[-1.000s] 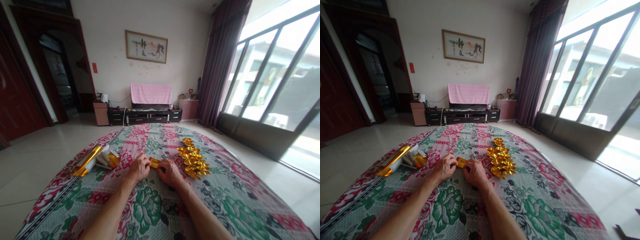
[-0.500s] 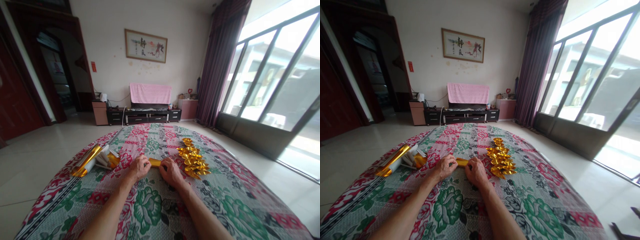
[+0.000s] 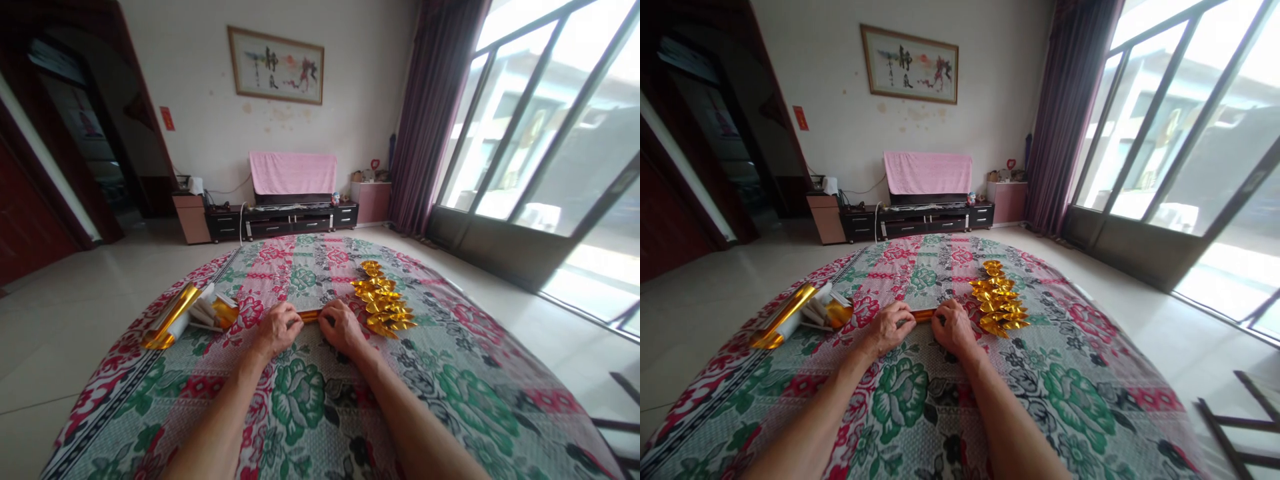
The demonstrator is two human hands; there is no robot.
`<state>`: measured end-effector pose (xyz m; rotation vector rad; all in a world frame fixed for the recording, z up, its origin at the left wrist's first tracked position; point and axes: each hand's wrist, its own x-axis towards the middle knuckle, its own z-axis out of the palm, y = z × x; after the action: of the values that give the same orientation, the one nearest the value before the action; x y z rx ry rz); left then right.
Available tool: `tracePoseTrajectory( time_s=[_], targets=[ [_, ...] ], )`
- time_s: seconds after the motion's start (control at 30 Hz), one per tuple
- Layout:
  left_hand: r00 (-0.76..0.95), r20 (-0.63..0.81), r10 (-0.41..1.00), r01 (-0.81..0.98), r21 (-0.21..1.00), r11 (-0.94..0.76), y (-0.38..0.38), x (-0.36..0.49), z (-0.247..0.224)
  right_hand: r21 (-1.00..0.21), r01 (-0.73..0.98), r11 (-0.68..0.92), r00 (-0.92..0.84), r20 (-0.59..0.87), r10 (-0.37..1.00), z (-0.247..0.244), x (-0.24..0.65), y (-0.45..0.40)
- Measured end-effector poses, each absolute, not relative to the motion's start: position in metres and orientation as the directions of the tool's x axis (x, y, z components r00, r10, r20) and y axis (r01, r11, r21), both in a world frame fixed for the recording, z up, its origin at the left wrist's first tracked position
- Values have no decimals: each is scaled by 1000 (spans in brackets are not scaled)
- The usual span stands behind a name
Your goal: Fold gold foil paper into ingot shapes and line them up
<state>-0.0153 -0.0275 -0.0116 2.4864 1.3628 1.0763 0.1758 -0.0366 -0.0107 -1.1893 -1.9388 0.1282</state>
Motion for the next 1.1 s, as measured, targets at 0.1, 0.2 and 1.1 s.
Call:
tracePoseTrajectory(
  time_s=[0.1,0.2,1.1],
  targets=[
    [337,538,772,698,407,-589,-27,-15,-13,-473,702,533,-195,592,782,-11,175,-37],
    [321,539,779,689,431,-582,-27,-16,-13,-476,707,523,-186,588,787,-10,175,-38],
    [174,515,840,762,469,-446,-16,-8,-20,-486,747,454,-145,546,825,-9,174,-38]
  ],
)
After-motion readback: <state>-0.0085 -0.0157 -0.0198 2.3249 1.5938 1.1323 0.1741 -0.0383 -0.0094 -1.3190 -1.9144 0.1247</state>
